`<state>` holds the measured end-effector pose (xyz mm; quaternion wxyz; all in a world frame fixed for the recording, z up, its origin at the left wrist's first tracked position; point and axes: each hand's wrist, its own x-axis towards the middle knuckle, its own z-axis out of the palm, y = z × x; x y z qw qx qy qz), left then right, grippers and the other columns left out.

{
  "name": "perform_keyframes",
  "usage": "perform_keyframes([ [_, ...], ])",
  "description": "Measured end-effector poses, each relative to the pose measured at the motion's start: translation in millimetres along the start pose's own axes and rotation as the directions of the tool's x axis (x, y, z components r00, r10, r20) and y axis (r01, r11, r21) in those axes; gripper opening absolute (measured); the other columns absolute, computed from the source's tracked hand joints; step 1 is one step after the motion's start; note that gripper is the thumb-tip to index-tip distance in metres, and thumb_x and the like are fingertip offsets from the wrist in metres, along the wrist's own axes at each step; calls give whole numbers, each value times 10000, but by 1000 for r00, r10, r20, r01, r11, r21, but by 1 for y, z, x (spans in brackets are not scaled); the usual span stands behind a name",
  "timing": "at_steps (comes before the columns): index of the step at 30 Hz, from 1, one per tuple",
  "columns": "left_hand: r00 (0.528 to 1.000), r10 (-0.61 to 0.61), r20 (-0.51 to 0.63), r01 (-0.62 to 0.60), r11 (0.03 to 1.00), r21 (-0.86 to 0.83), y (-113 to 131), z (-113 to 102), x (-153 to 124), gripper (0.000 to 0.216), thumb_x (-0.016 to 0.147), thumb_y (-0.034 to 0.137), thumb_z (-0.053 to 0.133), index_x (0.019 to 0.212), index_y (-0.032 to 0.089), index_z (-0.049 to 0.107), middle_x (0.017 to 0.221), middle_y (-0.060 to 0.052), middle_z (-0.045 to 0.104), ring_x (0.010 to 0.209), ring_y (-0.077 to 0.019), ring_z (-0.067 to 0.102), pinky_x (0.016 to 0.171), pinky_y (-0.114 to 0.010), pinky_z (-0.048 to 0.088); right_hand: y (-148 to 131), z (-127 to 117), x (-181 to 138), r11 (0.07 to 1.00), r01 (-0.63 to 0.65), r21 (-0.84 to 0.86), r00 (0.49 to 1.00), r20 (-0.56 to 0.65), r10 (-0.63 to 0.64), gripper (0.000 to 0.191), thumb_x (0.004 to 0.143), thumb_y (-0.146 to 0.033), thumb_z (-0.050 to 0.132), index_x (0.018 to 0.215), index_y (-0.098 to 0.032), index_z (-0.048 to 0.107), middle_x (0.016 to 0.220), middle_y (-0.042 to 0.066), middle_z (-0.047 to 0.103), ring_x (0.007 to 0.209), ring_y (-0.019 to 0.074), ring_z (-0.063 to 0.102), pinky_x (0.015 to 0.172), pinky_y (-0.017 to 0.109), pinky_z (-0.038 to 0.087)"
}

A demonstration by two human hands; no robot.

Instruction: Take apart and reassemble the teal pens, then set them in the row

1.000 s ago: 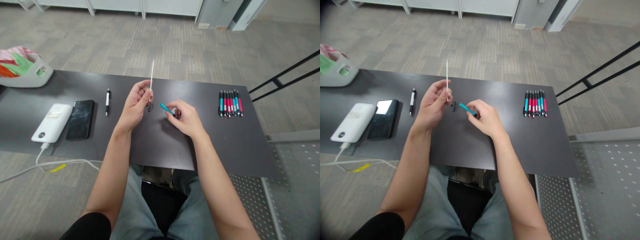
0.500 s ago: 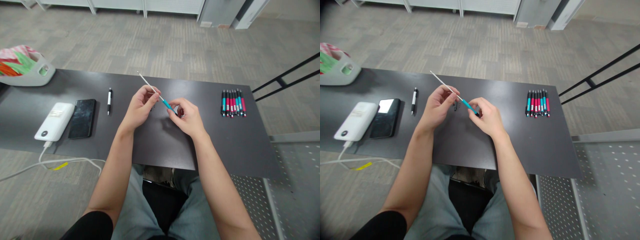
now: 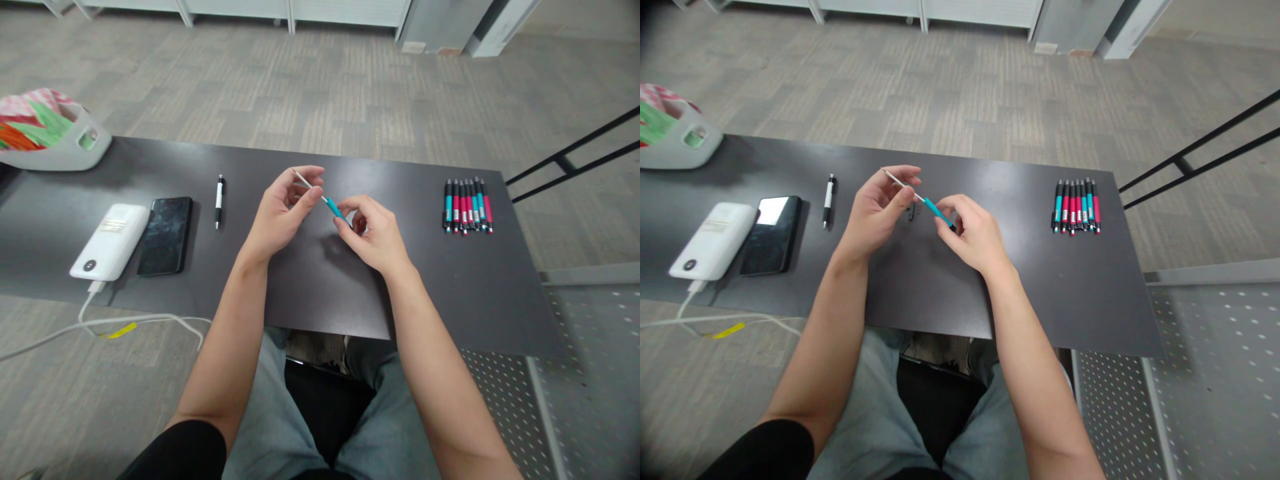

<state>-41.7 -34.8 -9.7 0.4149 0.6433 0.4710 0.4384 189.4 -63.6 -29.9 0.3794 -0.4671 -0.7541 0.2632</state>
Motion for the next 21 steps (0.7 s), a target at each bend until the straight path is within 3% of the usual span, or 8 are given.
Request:
perform_keyframes([
  [3, 997, -23, -74, 24, 1000, 8, 2, 0, 1, 487, 952, 759, 790, 1226, 361, 730, 1242, -34, 834, 1052, -276, 752, 959, -496, 623, 0, 0, 0, 1000, -26, -10, 1000, 7, 26, 131, 1092, -431, 707, 1199, -364, 738, 1137, 43, 811, 768, 254, 673, 810, 473, 630],
  [8, 995, -3, -101, 1, 1000, -22, 5, 1, 2, 443, 921, 753, 823, 993, 347, 662, 1102, -22, 819, 956, -258, 735, 950, -512, 630, 0, 0, 0, 1000, -2, -8, 1000, 12, 2, 130, 1091, -428, 693, 1189, -371, 757, 1113, 34, 801, 768, 250, 692, 811, 458, 634],
  [15, 997, 15, -80, -15, 1000, -2, 1, 0, 1, 364, 970, 692, 796, 1033, 354, 680, 1130, -5, 826, 962, -234, 727, 957, -492, 620, 0, 0, 0, 1000, 10, -15, 1000, 13, -10, 161, 1139, -467, 661, 1211, -358, 754, 1128, 48, 798, 782, 252, 690, 812, 451, 619],
  [21, 995, 34, -97, -22, 992, 124, -2, -2, 1, 337, 1030, 681, 704, 1151, 366, 712, 1209, -28, 843, 1061, -263, 749, 907, -472, 580, 2, 1, 1, 999, 36, -37, 999, 25, -35, 199, 1162, -511, 631, 1224, -368, 755, 1124, 54, 785, 815, 264, 697, 840, 457, 619],
])
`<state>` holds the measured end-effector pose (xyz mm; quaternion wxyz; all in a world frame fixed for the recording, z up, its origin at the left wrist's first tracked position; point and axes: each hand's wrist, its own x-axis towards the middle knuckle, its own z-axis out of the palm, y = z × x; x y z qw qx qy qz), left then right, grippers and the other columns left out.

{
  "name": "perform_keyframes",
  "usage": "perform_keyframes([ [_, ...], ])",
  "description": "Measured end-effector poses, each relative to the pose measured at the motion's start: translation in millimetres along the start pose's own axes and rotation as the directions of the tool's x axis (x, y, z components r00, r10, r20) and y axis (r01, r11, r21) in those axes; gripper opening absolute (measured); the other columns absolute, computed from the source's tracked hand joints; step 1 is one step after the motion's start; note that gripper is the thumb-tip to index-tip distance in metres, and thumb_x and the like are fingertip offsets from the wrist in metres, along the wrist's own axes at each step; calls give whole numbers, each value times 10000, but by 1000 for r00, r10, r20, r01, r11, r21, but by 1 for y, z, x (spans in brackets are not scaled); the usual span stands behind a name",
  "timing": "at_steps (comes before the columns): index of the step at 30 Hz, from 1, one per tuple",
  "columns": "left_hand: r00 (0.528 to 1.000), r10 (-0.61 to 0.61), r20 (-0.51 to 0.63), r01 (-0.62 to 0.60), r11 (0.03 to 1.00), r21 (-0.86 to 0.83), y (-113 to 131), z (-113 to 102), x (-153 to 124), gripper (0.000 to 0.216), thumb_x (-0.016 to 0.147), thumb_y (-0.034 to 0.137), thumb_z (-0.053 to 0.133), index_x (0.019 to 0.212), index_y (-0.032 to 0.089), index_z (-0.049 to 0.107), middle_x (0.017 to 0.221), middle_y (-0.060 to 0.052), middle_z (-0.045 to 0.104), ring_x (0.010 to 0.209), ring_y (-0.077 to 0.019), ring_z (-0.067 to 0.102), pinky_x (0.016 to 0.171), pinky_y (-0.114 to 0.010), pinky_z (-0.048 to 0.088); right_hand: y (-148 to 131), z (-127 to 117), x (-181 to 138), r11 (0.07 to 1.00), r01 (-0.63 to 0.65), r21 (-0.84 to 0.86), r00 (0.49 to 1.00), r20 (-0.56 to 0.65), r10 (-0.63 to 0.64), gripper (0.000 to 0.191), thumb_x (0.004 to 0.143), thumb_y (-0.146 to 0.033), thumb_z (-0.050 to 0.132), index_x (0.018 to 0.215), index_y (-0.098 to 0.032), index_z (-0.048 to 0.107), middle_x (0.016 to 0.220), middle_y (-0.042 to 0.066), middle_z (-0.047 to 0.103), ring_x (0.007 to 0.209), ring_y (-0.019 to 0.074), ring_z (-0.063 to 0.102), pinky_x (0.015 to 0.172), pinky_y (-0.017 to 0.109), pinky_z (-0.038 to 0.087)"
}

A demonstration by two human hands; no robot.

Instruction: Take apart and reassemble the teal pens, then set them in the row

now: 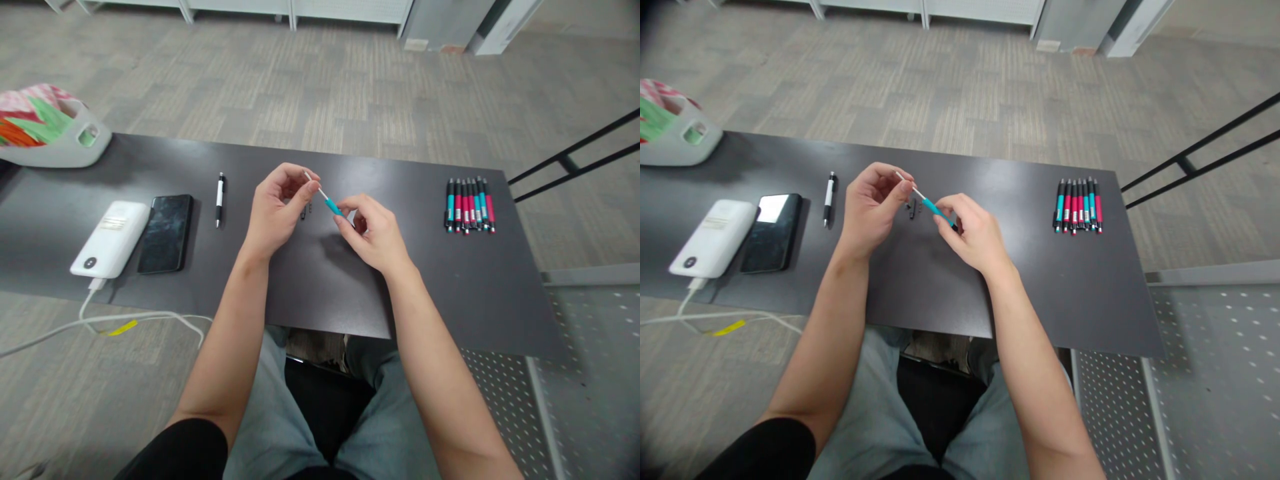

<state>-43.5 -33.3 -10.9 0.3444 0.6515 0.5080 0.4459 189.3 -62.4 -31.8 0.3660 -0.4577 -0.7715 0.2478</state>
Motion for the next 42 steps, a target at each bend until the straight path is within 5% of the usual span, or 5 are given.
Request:
perform_keyframes([
  [6, 999, -39, 34, 42, 994, -96, 4, 2, 1, 387, 962, 728, 766, 1035, 359, 676, 1167, -31, 843, 951, -270, 702, 888, -490, 586, -1, 0, 0, 1000, 18, 8, 1000, 1, -18, 180, 1183, -478, 616, 1210, -353, 743, 1124, 57, 783, 823, 258, 697, 845, 448, 608],
  [10, 997, 69, -39, -76, 966, -246, -4, 6, 4, 266, 966, 601, 864, 1009, 362, 754, 947, -24, 789, 816, -262, 654, 784, -459, 561, 7, 6, 1, 990, 122, 64, 991, -65, -118, 163, 1181, -473, 644, 1190, -329, 719, 1083, 64, 783, 809, 256, 684, 800, 445, 591],
  [15, 987, 120, -111, -147, 949, -278, -10, 9, 4, 163, 995, 486, 913, 1007, 355, 816, 937, -20, 795, 829, -256, 680, 790, -432, 562, 13, 10, 2, 973, 204, 105, 975, -113, -192, 96, 1175, -408, 691, 1196, -319, 719, 1055, 55, 770, 787, 238, 667, 753, 421, 556],
  [42, 994, 98, -40, -105, 958, -269, -14, 9, 1, 257, 1021, 570, 901, 1115, 338, 843, 1049, -19, 839, 907, -254, 745, 836, -425, 575, 5, 7, 1, 990, 120, 76, 992, -41, -118, 121, 1190, -376, 623, 1168, -309, 721, 1097, 75, 808, 865, 269, 729, 822, 440, 560],
])
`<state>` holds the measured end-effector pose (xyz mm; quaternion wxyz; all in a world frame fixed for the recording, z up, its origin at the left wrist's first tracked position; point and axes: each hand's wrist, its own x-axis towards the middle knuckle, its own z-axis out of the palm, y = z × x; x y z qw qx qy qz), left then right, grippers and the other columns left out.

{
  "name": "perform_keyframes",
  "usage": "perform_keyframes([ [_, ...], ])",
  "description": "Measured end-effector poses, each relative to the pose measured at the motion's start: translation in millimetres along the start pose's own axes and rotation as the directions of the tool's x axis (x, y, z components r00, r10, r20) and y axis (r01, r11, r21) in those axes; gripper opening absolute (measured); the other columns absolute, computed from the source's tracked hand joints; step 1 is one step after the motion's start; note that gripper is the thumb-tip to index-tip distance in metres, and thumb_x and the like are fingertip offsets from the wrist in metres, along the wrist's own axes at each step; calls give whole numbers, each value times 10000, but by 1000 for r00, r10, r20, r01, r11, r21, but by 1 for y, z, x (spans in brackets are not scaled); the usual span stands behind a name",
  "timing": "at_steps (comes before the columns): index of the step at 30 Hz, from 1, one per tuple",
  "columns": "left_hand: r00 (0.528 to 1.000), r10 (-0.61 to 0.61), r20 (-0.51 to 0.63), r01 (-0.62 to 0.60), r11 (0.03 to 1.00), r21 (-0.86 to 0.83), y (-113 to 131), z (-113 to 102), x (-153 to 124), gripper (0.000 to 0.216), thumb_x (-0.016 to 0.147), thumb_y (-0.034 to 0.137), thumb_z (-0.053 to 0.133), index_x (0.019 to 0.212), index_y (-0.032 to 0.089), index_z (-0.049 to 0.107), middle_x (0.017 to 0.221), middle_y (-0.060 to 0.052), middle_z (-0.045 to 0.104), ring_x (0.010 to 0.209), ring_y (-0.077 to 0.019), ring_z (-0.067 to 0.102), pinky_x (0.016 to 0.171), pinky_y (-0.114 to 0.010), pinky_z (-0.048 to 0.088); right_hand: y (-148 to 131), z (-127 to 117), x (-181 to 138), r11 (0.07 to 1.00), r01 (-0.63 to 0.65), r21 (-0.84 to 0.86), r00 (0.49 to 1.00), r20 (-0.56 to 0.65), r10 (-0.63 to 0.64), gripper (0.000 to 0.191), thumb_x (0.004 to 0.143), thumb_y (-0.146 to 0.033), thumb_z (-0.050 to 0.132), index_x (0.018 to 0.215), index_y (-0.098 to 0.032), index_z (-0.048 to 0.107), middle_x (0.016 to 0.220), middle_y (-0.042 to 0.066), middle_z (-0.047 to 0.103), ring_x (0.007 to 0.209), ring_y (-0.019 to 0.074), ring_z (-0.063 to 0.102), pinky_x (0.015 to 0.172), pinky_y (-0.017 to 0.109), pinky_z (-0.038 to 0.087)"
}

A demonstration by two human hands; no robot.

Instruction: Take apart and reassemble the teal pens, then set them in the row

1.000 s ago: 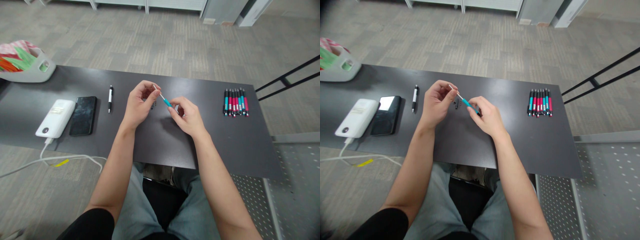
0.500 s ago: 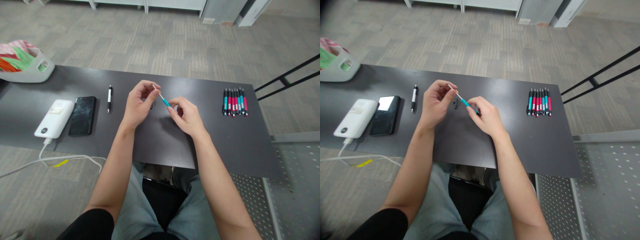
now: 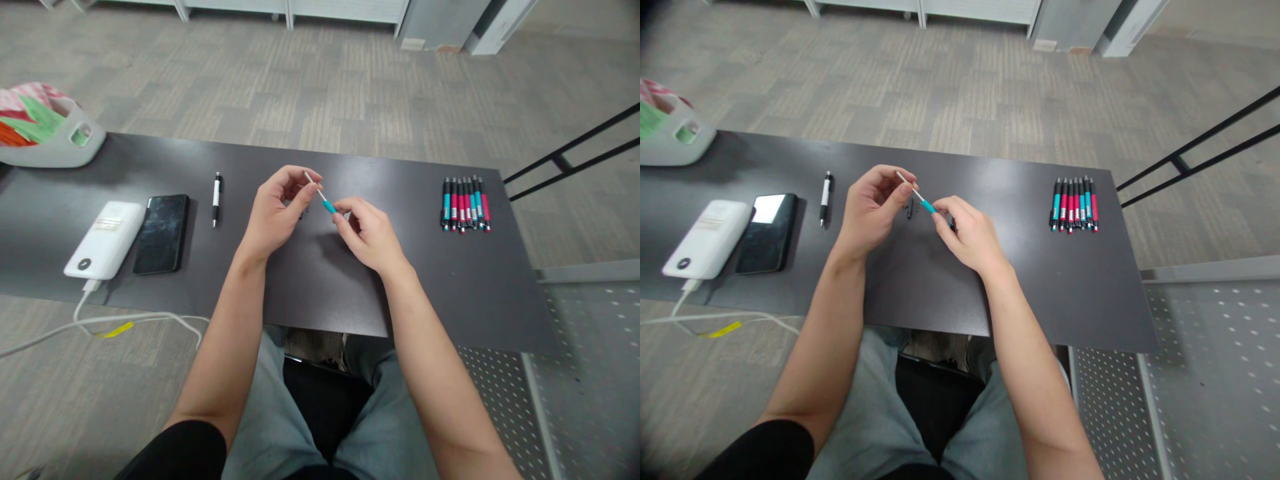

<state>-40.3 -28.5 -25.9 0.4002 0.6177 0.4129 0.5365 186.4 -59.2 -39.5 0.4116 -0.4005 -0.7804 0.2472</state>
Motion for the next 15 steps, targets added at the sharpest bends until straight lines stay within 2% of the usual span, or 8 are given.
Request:
perform_keyframes([
  [4, 999, -19, 32, 19, 999, 27, 3, -5, 1, 340, 992, 597, 907, 1203, 341, 829, 1162, -31, 859, 987, -267, 762, 914, -446, 619, 2, 0, 0, 999, -39, 28, 999, -24, 40, 131, 1191, -416, 634, 1180, -312, 714, 1102, 69, 807, 830, 259, 708, 796, 434, 556],
  [7, 999, -4, 35, -2, 982, 187, 1, -14, 2, 417, 955, 552, 913, 1300, 348, 798, 1357, -47, 828, 1044, -276, 755, 985, -471, 643, 4, 0, 0, 996, -65, 55, 996, -55, 68, 176, 1195, -476, 645, 1198, -315, 717, 1127, 69, 809, 795, 250, 689, 782, 436, 556],
  [11, 998, -26, 49, -5, 845, 535, -10, -21, -1, 264, 974, 431, 847, 1225, 347, 842, 1360, -100, 746, 1179, -346, 731, 1074, -548, 644, 5, 0, 1, 994, -93, 56, 992, -78, 97, 244, 1194, -544, 639, 1201, -316, 727, 1117, 73, 805, 753, 249, 664, 773, 446, 557],
  [15, 996, -53, 68, -11, 703, 711, -18, -14, -6, 166, 966, 343, 852, 1128, 348, 886, 1332, -133, 716, 1293, -442, 685, 1158, -676, 595, 4, 0, 0, 993, -111, 31, 989, -90, 114, 249, 1184, -547, 638, 1192, -320, 740, 1089, 74, 795, 762, 262, 675, 780, 450, 569],
])
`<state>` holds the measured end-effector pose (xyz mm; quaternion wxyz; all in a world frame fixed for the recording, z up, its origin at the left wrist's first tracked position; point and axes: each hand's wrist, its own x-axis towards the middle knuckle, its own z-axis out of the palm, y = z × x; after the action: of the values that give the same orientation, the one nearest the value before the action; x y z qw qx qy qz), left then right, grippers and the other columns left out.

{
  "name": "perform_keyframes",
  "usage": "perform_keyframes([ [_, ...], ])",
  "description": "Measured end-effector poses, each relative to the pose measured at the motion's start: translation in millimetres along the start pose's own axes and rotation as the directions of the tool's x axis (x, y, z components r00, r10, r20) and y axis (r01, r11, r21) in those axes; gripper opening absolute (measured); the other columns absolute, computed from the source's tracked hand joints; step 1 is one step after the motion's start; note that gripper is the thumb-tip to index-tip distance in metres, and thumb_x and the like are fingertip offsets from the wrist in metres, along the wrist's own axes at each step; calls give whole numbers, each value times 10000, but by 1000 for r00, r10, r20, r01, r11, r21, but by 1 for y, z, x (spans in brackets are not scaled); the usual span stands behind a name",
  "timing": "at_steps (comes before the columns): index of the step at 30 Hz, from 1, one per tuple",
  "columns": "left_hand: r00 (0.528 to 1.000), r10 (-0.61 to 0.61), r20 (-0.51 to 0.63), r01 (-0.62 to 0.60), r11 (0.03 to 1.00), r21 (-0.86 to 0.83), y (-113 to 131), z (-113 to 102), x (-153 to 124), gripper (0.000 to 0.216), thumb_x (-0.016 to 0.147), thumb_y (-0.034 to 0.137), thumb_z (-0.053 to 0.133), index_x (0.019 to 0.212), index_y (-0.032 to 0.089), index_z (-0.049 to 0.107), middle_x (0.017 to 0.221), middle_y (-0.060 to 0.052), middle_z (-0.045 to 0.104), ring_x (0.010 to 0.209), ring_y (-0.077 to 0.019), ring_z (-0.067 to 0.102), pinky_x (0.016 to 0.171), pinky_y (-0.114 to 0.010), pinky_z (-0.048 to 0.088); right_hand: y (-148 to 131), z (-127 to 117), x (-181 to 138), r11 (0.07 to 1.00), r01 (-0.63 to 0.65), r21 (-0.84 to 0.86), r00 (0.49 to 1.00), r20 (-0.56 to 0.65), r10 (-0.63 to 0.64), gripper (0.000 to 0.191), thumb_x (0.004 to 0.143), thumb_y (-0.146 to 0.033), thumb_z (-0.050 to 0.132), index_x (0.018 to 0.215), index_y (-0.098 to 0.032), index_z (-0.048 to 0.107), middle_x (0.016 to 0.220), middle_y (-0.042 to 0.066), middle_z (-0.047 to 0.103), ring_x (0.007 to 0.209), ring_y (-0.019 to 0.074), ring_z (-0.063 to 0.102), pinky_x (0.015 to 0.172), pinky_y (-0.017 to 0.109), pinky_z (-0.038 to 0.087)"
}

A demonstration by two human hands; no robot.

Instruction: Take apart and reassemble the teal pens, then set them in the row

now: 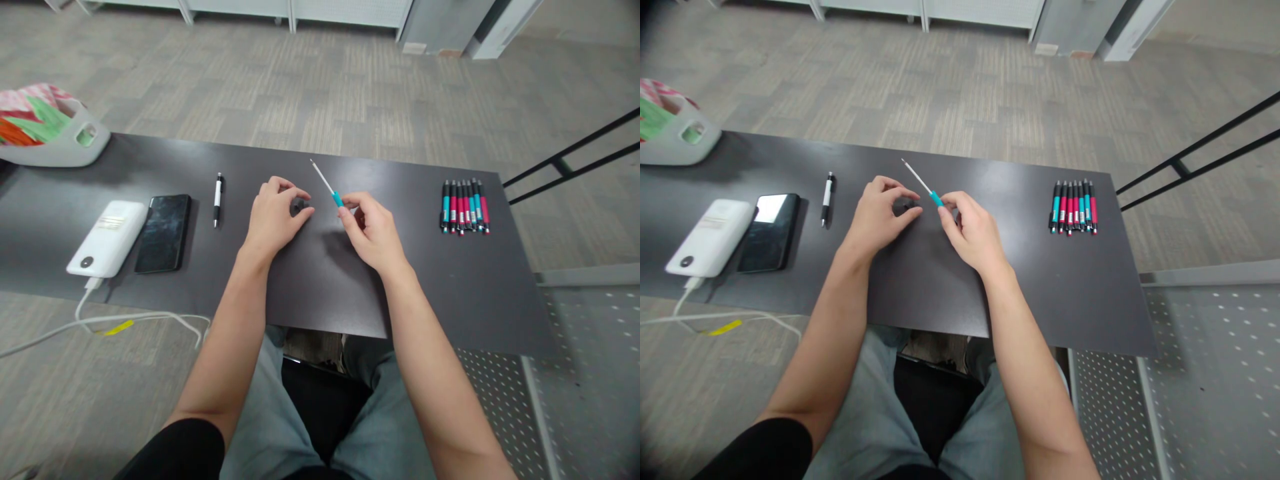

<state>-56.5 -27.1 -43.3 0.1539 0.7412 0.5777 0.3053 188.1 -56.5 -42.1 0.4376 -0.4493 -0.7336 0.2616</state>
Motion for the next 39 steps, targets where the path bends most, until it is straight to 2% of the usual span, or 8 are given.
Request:
perform_keyframes([
  [6, 1000, -3, -2, 4, 993, 116, 9, 4, 0, 160, 972, 308, 867, 1116, 358, 917, 1327, -151, 735, 1286, -481, 639, 1103, -700, 575, 0, 0, -1, 999, -32, -43, 999, 7, 33, 263, 1173, -561, 625, 1209, -322, 730, 1108, 82, 811, 745, 262, 641, 780, 463, 586],
  [15, 1000, 0, 20, -2, 994, 109, 13, 3, 3, 111, 971, 245, 891, 972, 348, 851, 1286, -122, 763, 1312, -468, 625, 1101, -677, 554, 5, -2, 0, 999, -5, -45, 1000, 7, 5, 221, 1168, -533, 639, 1176, -326, 715, 1087, 75, 801, 739, 265, 646, 769, 463, 575],
  [21, 994, 55, 90, -56, 998, 14, 13, 7, 3, 157, 985, 221, 798, 901, 341, 743, 1048, -63, 849, 1097, -419, 702, 976, -624, 570, 8, -1, 1, 998, -1, -59, 1000, -13, 0, 184, 1154, -506, 656, 1147, -328, 704, 1050, 64, 793, 728, 263, 644, 747, 457, 560],
  [24, 998, 43, 55, -38, 996, -84, 9, 7, 4, 111, 948, 288, 829, 895, 360, 765, 1014, -42, 855, 1017, -392, 718, 940, -594, 555, 7, -2, 1, 997, -10, -76, 1000, 7, 11, 171, 1151, -499, 653, 1142, -336, 703, 1049, 64, 797, 738, 274, 655, 756, 467, 564],
  [27, 999, -32, -6, 29, 951, -309, 7, 3, 8, 70, 897, 366, 888, 897, 373, 818, 995, -31, 848, 911, -340, 716, 893, -547, 563, 8, -2, 1, 997, -5, -81, 1000, 9, 6, 169, 1146, -502, 658, 1130, -338, 697, 1022, 58, 789, 721, 276, 655, 745, 465, 554],
  [32, 950, -277, -144, 76, 654, -753, 6, -5, 17, 274, 833, 523, 967, 970, 367, 788, 1060, -9, 878, 1038, -307, 799, 892, -468, 615, 11, -2, 0, 995, 6, -96, 1000, 12, -5, 156, 1145, -486, 655, 1130, -336, 692, 1020, 57, 796, 705, 270, 642, 717, 461, 528],
  [35, 924, -345, -165, 84, 604, -793, 4, -8, 20, 359, 799, 577, 948, 1021, 366, 759, 1122, -17, 891, 1077, -302, 802, 781, -428, 587, 10, -2, 0, 995, 32, -91, 999, 33, -29, 135, 1137, -471, 666, 1139, -342, 705, 1043, 58, 802, 702, 271, 642, 719, 464, 535],
  [39, 925, -348, -154, 92, 596, -798, 4, -9, 19, 329, 821, 557, 940, 1034, 369, 774, 1137, -6, 895, 961, -261, 767, 710, -399, 543, 8, -2, 0, 995, 60, -79, 997, 55, -56, 105, 1140, -442, 673, 1148, -344, 709, 1066, 58, 798, 704, 265, 636, 735, 467, 546],
])
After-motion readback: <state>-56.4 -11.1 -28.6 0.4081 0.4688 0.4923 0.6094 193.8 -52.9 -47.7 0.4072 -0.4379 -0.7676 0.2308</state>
